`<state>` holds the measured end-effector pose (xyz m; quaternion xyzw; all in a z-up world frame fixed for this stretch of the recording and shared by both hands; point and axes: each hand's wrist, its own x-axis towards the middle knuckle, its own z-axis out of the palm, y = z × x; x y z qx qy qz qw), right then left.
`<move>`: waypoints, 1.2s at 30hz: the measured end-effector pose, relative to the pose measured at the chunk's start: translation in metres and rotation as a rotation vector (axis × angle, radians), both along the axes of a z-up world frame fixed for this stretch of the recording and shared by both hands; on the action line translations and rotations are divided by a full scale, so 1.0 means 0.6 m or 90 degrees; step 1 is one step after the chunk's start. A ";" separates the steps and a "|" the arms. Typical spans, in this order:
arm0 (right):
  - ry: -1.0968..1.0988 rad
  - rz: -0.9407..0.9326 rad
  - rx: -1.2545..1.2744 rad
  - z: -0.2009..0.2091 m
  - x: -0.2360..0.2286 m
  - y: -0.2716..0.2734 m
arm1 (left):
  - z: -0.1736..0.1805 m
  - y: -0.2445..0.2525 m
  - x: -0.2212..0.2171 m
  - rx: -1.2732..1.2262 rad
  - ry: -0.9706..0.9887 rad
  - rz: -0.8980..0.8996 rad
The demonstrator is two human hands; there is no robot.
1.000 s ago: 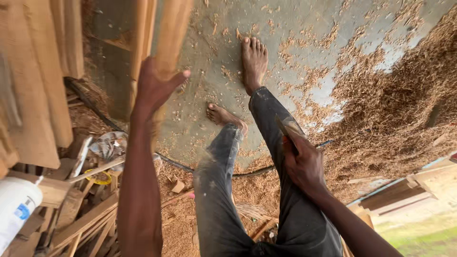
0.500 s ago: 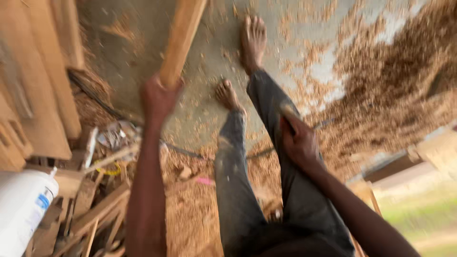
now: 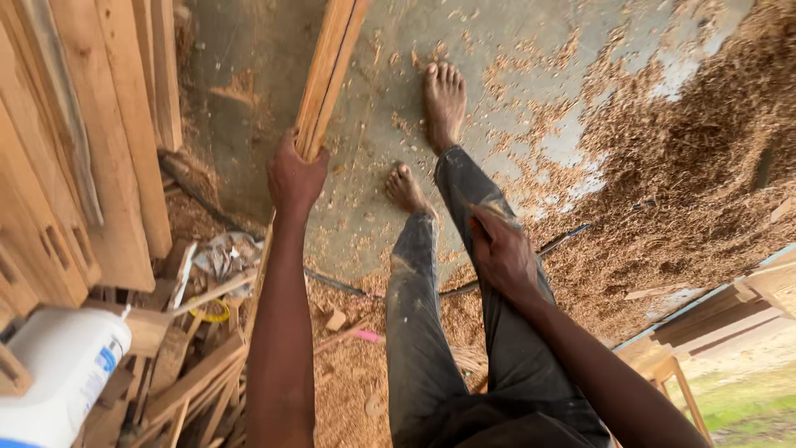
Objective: The person scrapes a yellow paste from a board using a putty knife and applies it to a wooden frame. They then use a sanding block to smooth the surface of the frame and the board.
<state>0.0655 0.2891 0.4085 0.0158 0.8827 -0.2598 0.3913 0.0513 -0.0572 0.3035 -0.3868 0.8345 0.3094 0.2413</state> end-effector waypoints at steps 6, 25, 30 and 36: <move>0.070 0.023 -0.028 0.024 -0.026 -0.003 | 0.025 0.002 0.036 0.072 -0.035 -0.019; -0.141 -0.361 -0.130 -0.062 0.047 0.041 | -0.044 -0.022 0.044 0.211 -0.160 -0.010; -0.166 -0.446 -0.070 -0.011 0.090 0.092 | 0.044 -0.001 0.118 0.222 -0.171 -0.010; -0.142 -0.452 0.113 0.149 0.064 0.181 | 0.236 0.024 0.098 0.231 -0.171 -0.141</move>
